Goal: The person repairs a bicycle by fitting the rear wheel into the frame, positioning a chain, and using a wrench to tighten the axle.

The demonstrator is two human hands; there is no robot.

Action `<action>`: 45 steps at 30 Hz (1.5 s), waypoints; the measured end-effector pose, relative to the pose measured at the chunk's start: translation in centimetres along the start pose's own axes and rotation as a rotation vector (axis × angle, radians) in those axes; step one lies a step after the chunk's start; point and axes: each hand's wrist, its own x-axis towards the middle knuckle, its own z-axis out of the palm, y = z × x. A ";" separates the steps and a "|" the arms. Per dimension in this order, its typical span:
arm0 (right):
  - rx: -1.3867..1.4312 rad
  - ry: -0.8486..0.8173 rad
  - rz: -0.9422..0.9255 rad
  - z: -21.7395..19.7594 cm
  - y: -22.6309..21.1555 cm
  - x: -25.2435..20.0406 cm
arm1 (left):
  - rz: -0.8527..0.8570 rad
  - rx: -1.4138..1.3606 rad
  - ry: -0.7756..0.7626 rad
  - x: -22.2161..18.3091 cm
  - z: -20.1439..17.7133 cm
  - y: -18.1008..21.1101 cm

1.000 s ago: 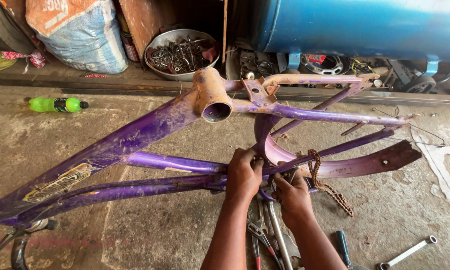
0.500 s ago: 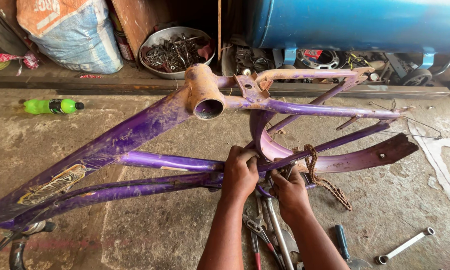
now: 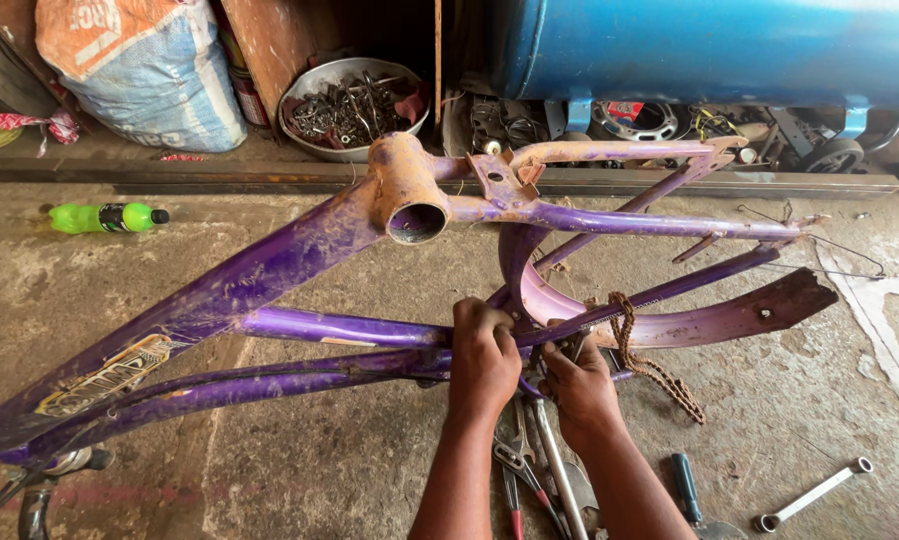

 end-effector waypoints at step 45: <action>-0.030 0.055 0.039 0.7 -0.5 -0.7 | -0.039 -0.002 0.030 -0.2 0.8 -0.3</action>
